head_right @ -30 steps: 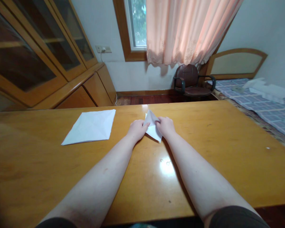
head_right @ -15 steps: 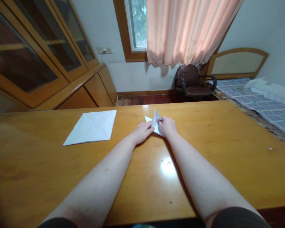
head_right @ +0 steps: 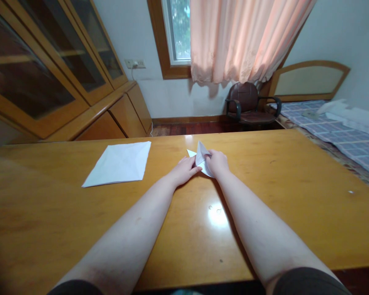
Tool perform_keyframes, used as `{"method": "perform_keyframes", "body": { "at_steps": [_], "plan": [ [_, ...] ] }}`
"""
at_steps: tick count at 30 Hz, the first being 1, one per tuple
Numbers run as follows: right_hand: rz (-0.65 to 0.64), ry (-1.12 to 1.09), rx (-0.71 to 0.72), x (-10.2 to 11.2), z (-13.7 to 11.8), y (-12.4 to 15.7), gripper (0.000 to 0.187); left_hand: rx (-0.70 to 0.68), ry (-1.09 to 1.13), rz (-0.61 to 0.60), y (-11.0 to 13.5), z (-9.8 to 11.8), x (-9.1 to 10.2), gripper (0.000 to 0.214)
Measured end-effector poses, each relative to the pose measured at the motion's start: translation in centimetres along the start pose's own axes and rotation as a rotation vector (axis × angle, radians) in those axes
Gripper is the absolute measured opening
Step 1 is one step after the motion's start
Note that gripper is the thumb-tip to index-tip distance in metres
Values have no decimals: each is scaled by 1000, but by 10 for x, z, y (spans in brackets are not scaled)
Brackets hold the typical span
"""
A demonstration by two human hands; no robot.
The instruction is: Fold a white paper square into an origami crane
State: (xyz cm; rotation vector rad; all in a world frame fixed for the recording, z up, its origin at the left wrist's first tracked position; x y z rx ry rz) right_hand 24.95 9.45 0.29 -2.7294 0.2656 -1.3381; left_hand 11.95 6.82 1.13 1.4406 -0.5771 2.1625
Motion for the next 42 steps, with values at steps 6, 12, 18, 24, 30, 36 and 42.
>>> {"method": "perform_keyframes", "body": {
  "at_steps": [6,12,18,24,30,36,42],
  "plan": [
    [3,-20,8,-2,3,-2,28,8,-18,18,-2,-1,1,37],
    [13,-45,-11,-1,4,-1,27,16,-36,27,-2,-3,-1,37],
    [44,-107,-35,3,6,0,30,14,-29,41,-1,-3,1,38],
    [47,-136,-31,3,6,0,31,31,-35,55,-1,-5,3,35],
    [6,-195,24,-4,4,-3,51,77,-27,73,-2,-12,2,31],
    [-43,-202,116,-8,-2,-2,74,82,-34,80,-2,-13,3,32],
    [-6,-191,52,-6,0,-2,80,79,-27,73,-2,-12,3,31]
  ]
}}
Point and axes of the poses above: each hand's wrist, its own y-axis away from the middle knuckle, its own x-axis out of the back of the hand, z = x × y, the point moved 9 cm from there along -y, towards the middle knuckle, and after that the axes turned 12 degrees about -y, right-handed, at the moved point
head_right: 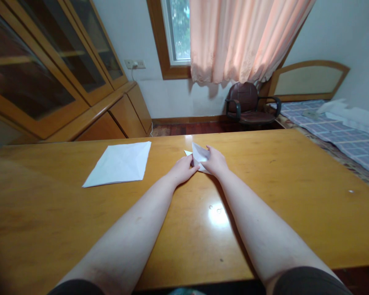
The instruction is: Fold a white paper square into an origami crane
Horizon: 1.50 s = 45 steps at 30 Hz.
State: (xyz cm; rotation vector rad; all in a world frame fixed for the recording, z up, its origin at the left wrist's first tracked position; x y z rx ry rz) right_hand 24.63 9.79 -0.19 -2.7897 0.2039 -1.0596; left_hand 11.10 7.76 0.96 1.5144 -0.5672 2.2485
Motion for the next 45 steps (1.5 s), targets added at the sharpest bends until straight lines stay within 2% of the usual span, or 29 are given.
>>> {"method": "perform_keyframes", "body": {
  "at_steps": [5,9,11,12,13,15,17,19,23,29,36,45],
  "plan": [
    [84,-24,-93,7,13,-1,76,2,-13,5,0,0,0,31],
    [313,118,38,33,-7,7,64,-8,-21,13,1,2,1,31],
    [386,123,144,42,-23,14,43,5,-22,12,1,1,1,31],
    [341,103,203,40,-31,15,30,20,-26,13,1,-1,1,31],
    [237,77,261,32,-39,15,24,40,-33,17,1,-3,1,31],
    [31,43,312,15,-47,16,30,101,-55,32,1,-9,2,31],
    [-138,-6,294,-1,-47,18,33,171,-78,50,1,-17,2,30],
    [-227,-52,239,-11,-42,18,34,217,-93,66,1,-23,3,30],
    [-251,-100,167,-18,-31,15,53,218,-100,81,0,-25,4,31],
    [-287,-13,247,-26,-32,11,31,238,-111,81,0,-26,5,35],
    [-299,-50,227,-25,-33,12,31,254,-102,58,1,-26,5,33],
    [-221,1,194,-21,-26,7,30,237,5,63,-2,-31,0,41]
  ]
}}
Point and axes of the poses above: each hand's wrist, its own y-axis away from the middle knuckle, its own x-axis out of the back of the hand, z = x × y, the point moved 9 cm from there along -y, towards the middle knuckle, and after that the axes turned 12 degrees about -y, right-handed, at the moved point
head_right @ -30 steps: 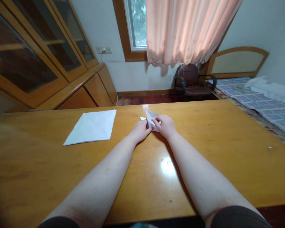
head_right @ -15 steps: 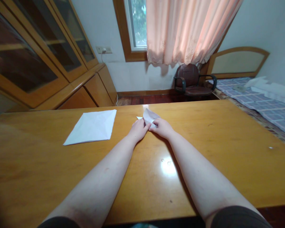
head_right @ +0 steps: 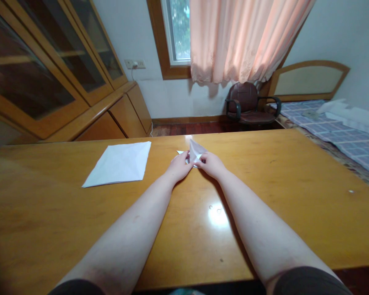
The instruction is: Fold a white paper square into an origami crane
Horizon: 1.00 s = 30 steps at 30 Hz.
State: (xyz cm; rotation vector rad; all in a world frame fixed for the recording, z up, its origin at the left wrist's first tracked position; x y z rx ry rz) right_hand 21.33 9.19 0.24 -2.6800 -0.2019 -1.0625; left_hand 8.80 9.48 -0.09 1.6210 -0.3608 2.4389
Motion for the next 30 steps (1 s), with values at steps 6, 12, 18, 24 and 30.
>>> {"method": "perform_keyframes", "body": {
  "at_steps": [6,12,18,24,30],
  "plan": [
    [-6,-12,-39,-1,4,-1,22,-21,5,-4,-1,-1,-3,47],
    [-6,5,-16,-1,1,-1,18,-15,-42,-1,0,3,0,39],
    [-14,-21,-4,-3,1,-1,15,-6,-100,-11,1,4,3,29],
    [-7,-60,-46,-3,5,-1,27,-25,-130,0,0,4,3,22],
    [-21,-60,13,-5,-2,0,30,4,-166,5,-1,0,1,18]
  ]
}}
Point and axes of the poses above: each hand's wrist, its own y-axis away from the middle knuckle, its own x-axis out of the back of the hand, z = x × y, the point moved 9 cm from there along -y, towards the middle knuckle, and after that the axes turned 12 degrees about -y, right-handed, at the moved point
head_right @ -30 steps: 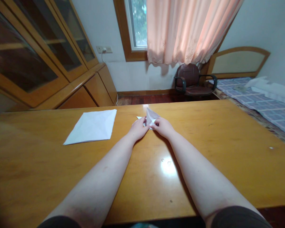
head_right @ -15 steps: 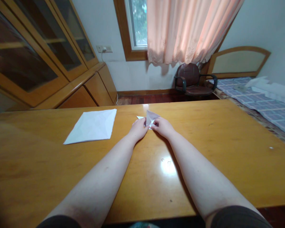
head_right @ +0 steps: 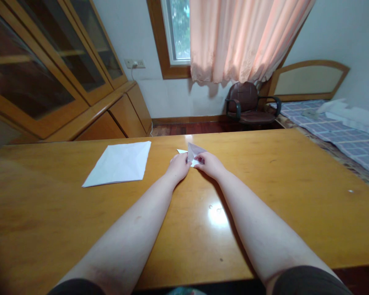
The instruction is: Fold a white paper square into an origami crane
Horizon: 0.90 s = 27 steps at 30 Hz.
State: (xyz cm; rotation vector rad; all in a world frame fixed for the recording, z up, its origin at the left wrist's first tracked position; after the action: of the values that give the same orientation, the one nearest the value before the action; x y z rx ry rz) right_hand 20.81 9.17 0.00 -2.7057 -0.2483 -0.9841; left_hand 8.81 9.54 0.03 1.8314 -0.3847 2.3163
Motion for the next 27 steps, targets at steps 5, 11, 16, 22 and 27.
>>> {"method": "perform_keyframes", "body": {
  "at_steps": [5,11,16,22,27],
  "plan": [
    [16,10,-20,1,6,-1,28,51,-42,6,-1,-7,0,17],
    [30,-11,-60,2,13,-1,19,122,-65,27,-1,-17,2,20],
    [47,-31,-115,4,18,0,20,203,-79,11,1,-26,6,20],
    [36,10,-105,6,13,1,9,329,-43,-20,5,-38,11,22],
    [115,28,-175,15,13,3,19,305,-18,3,4,-36,10,27]
  ]
}}
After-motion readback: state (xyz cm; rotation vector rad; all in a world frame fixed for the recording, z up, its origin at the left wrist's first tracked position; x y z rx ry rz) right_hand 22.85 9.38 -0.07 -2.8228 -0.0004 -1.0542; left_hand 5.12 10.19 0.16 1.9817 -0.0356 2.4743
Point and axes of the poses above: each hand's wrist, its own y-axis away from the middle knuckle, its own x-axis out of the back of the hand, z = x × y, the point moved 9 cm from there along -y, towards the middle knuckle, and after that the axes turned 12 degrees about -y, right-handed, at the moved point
